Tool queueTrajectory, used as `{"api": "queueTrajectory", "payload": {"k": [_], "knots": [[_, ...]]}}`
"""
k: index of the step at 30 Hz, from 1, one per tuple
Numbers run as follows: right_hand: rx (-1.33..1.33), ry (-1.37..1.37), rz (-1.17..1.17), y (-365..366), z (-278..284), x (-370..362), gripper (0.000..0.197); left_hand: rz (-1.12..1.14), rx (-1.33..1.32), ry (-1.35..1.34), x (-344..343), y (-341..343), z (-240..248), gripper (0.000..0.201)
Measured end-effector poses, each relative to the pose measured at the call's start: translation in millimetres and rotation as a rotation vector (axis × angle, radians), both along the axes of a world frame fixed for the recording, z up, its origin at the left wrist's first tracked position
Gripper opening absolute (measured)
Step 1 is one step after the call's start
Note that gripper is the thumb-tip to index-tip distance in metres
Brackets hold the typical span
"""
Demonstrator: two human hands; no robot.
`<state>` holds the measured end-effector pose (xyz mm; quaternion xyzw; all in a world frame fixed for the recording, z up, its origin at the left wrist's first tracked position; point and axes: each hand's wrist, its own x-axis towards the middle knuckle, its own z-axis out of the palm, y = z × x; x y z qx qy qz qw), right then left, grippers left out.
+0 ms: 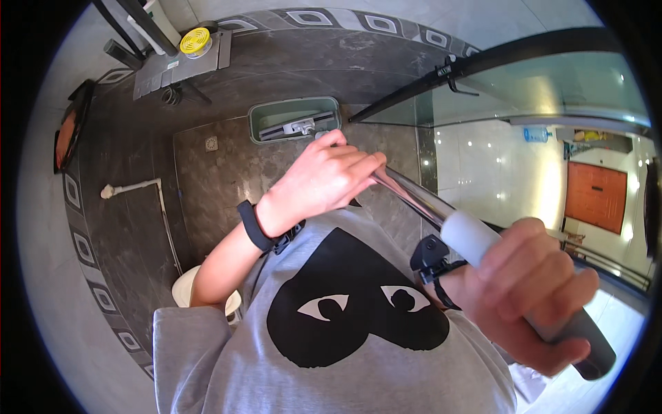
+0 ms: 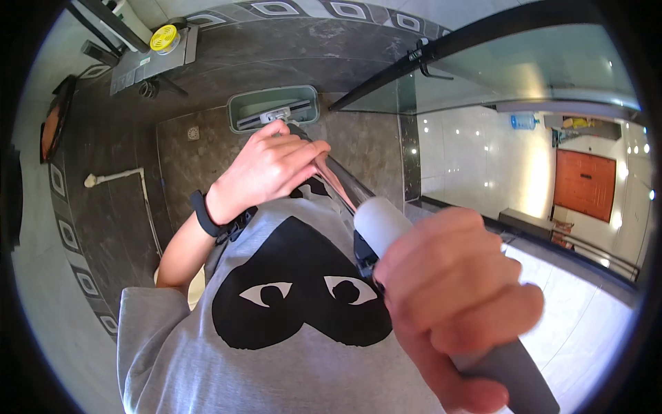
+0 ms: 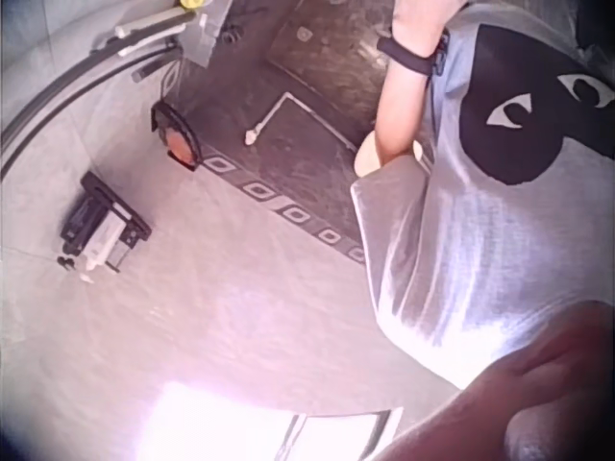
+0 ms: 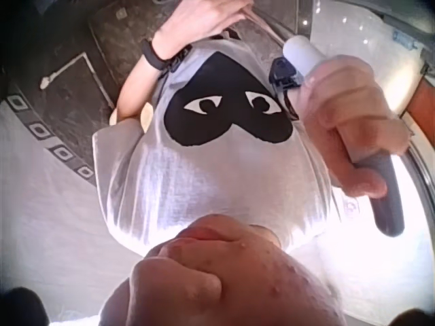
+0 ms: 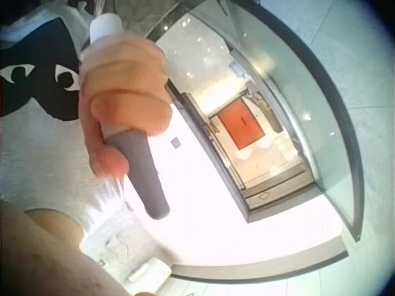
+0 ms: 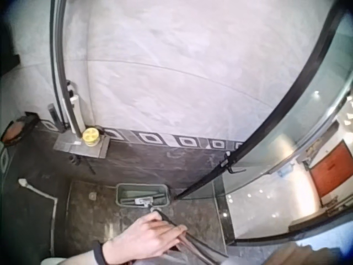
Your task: Cleaning the floor inside a bathroom shower stall using a squeegee and bucket.
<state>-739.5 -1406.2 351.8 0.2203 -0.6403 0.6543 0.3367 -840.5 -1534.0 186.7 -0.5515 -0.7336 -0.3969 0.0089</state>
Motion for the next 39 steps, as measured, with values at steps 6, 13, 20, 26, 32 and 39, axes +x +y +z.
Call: {"api": "queueTrajectory", "payload": {"k": [6,13,20,26,32,39], "knots": [[-0.249,-0.065,0.161,29.9,-86.5,-61.5,0.019,0.201,-0.044,-0.148,-42.6,27.9,-67.2,0.025],[0.029,-0.441,0.158,37.1,-216.4,-107.9,0.013,0.483,-0.273,-0.265,-68.5,41.5,-187.6,0.029],[0.229,-0.565,0.415,36.8,-193.6,-137.8,0.008,0.637,-0.112,0.0,-84.4,39.5,-228.9,0.024],[0.283,-0.271,0.547,9.0,-218.0,-146.4,0.019,0.377,-0.126,-0.712,-79.9,11.8,-222.1,0.02],[0.21,-0.228,0.762,-85.7,-228.4,-118.2,0.011,0.53,-0.049,-0.616,-39.1,-60.4,-239.1,0.01],[0.229,-0.199,0.909,-139.6,-233.5,-81.5,0.016,0.778,0.034,-0.64,9.9,-118.6,-237.2,0.01]]}}
